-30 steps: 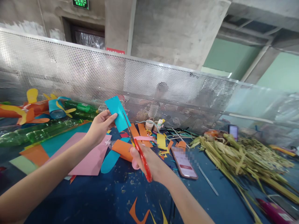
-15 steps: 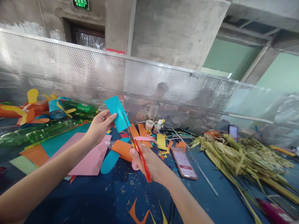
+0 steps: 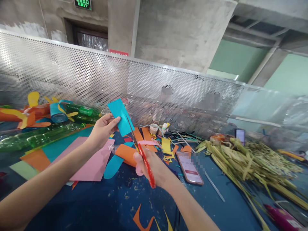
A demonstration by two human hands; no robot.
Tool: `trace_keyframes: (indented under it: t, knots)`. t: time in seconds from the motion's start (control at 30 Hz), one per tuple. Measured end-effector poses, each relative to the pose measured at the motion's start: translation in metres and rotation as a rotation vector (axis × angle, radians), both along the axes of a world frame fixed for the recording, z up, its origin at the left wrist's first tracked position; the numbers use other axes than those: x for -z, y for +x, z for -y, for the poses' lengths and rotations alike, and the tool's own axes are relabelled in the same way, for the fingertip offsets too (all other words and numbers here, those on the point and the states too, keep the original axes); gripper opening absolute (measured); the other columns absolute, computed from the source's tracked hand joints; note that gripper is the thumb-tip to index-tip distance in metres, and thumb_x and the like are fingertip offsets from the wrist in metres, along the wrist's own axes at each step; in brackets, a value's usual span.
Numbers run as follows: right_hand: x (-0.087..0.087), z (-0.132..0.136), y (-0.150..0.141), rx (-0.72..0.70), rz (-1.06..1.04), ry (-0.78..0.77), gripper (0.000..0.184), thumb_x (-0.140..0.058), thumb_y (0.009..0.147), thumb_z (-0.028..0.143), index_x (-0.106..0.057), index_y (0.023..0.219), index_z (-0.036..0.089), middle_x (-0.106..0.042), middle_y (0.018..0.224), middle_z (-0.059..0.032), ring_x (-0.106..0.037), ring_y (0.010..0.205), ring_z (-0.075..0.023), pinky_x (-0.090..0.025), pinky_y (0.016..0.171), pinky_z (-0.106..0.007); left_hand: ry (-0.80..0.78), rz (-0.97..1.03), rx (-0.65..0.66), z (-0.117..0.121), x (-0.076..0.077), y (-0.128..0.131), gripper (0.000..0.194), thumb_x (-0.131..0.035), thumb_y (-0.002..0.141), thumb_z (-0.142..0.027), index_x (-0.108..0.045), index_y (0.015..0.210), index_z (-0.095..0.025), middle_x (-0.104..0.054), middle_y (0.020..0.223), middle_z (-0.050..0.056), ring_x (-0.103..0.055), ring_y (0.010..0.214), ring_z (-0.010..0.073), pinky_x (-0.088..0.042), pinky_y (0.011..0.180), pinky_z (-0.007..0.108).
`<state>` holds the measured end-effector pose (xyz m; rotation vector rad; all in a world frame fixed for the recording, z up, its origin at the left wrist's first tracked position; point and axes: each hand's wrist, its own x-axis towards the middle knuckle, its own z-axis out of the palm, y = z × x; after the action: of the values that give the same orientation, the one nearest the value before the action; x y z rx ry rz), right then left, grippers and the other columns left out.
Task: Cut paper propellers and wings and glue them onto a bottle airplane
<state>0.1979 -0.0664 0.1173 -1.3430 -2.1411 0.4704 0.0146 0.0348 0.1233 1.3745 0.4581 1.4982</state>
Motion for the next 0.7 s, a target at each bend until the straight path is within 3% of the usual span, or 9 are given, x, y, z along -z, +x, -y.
trace_keyframes:
  t: [0.3,0.5,0.7]
  knots:
    - [0.013,-0.007,0.002,-0.048,-0.017,0.027,0.043,-0.019,0.090,0.055,-0.037,0.072,0.020,-0.045,0.057,0.0014,-0.047,0.050,-0.0124,-0.038,0.049,-0.025,0.006,0.007,0.003,0.002,-0.002,-0.001,0.019,-0.063,0.077,-0.032,-0.060,0.088,-0.016,-0.069,0.071,0.000,-0.061,0.057,0.0092,-0.049,0.055,0.019]
    - [0.015,-0.003,-0.002,-0.002,-0.075,0.064,0.040,-0.023,0.091,0.052,-0.038,0.072,0.020,-0.041,0.054,0.0033,-0.046,0.048,-0.0119,-0.043,0.055,-0.027,-0.002,-0.008,-0.009,0.003,-0.003,-0.001,0.023,-0.064,0.075,-0.035,-0.060,0.088,-0.016,-0.070,0.073,0.002,-0.063,0.057,0.0114,-0.050,0.055,0.021]
    - [0.010,-0.013,0.001,-0.002,-0.032,0.053,0.045,-0.032,0.086,0.056,-0.035,0.058,0.021,-0.042,0.057,-0.0008,-0.051,0.060,-0.0156,-0.041,0.051,-0.025,-0.006,-0.009,-0.007,0.002,-0.003,-0.002,0.024,-0.065,0.075,-0.035,-0.060,0.087,-0.016,-0.069,0.073,0.001,-0.063,0.058,0.0114,-0.050,0.055,0.021]
